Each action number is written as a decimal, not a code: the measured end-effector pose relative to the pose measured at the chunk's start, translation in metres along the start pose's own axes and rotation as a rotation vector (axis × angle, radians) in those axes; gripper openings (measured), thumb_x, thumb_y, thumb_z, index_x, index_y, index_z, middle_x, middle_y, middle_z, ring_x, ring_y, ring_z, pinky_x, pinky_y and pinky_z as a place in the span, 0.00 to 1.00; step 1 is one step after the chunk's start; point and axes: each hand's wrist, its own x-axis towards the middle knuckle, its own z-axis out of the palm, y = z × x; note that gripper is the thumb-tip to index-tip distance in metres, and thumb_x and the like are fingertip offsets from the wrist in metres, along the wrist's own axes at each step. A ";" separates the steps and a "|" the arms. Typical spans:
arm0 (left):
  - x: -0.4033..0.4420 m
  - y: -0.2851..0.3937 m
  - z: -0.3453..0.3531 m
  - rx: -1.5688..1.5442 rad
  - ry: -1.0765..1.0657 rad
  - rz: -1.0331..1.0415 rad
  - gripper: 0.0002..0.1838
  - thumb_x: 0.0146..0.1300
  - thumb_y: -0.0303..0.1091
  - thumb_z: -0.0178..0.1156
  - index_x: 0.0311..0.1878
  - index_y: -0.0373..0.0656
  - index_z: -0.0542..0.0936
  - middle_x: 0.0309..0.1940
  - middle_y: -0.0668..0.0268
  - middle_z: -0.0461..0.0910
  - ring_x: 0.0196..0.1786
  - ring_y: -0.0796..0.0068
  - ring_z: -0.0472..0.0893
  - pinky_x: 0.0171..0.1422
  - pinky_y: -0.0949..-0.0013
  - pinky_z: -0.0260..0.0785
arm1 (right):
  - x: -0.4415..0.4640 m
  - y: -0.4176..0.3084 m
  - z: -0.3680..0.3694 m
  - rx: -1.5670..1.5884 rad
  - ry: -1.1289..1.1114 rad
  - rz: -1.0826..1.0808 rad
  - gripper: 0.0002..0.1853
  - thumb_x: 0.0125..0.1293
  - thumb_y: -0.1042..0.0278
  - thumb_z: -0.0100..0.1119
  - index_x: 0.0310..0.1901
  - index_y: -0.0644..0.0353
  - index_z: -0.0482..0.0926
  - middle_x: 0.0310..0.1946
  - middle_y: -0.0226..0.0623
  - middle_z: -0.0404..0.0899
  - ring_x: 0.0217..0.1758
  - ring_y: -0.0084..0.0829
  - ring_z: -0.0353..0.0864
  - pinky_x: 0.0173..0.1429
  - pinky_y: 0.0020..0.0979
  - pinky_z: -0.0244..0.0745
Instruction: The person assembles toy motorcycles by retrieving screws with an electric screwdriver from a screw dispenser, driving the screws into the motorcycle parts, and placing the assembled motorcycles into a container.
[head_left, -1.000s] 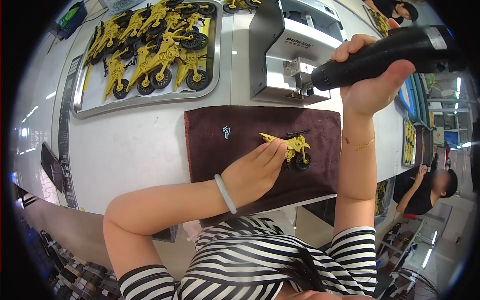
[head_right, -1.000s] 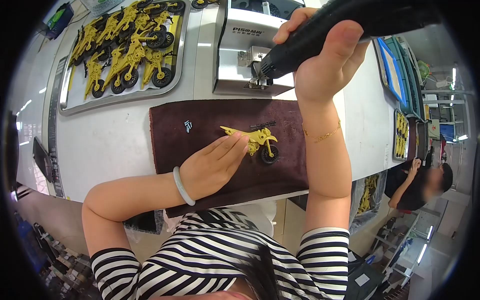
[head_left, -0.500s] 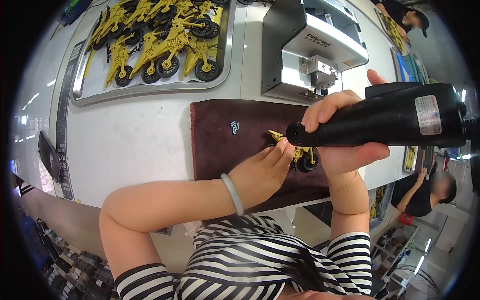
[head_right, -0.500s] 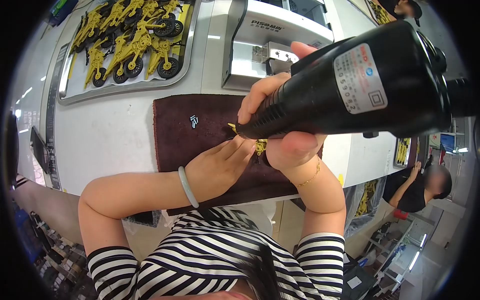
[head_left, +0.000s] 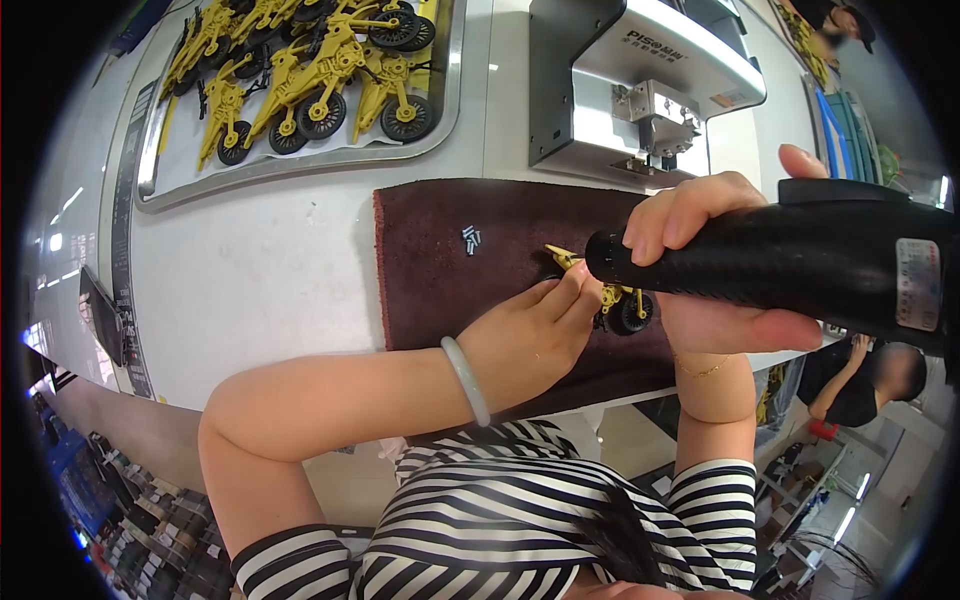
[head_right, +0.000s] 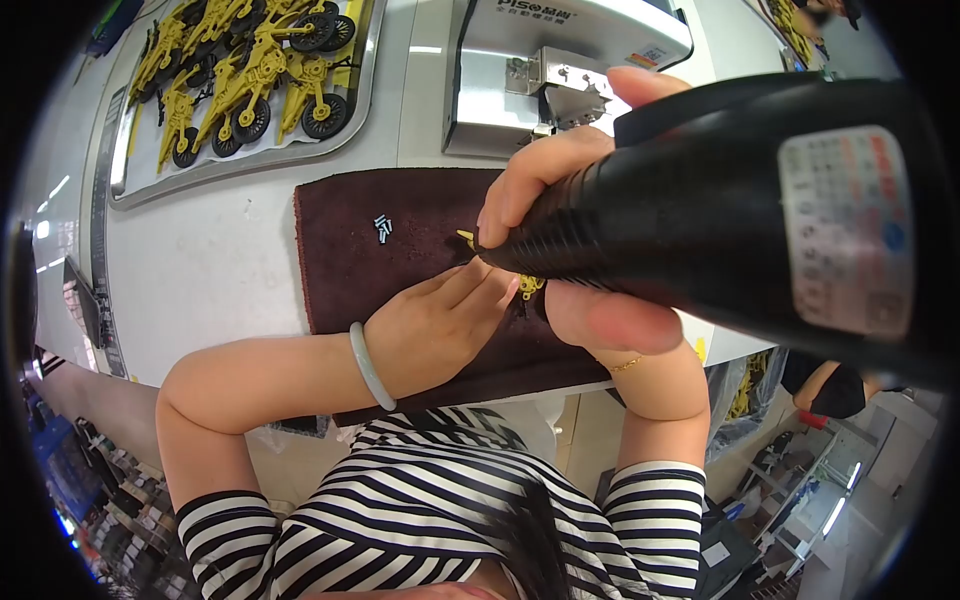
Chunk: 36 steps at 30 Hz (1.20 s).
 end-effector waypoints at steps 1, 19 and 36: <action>0.001 0.000 -0.001 -0.003 -0.005 0.002 0.18 0.51 0.30 0.49 0.42 0.27 0.75 0.46 0.51 0.68 0.54 0.58 0.68 0.59 0.68 0.64 | 0.000 0.000 0.000 0.002 0.004 0.004 0.55 0.43 0.18 0.41 0.63 0.55 0.43 0.26 0.39 0.70 0.22 0.31 0.72 0.31 0.32 0.72; 0.000 -0.001 0.000 0.013 0.013 -0.016 0.23 0.49 0.30 0.51 0.49 0.27 0.71 0.47 0.56 0.69 0.49 0.64 0.71 0.53 0.73 0.69 | 0.014 0.048 -0.003 0.503 -0.272 -0.226 0.49 0.44 0.20 0.44 0.54 0.57 0.53 0.25 0.38 0.70 0.21 0.30 0.72 0.29 0.30 0.70; 0.001 -0.012 -0.016 -0.048 0.080 -0.093 0.20 0.42 0.32 0.63 0.40 0.45 0.70 0.34 0.62 0.70 0.41 0.63 0.71 0.49 0.63 0.63 | -0.005 0.110 -0.152 0.647 0.414 0.105 0.23 0.67 0.48 0.42 0.54 0.58 0.61 0.27 0.33 0.64 0.28 0.24 0.64 0.36 0.26 0.65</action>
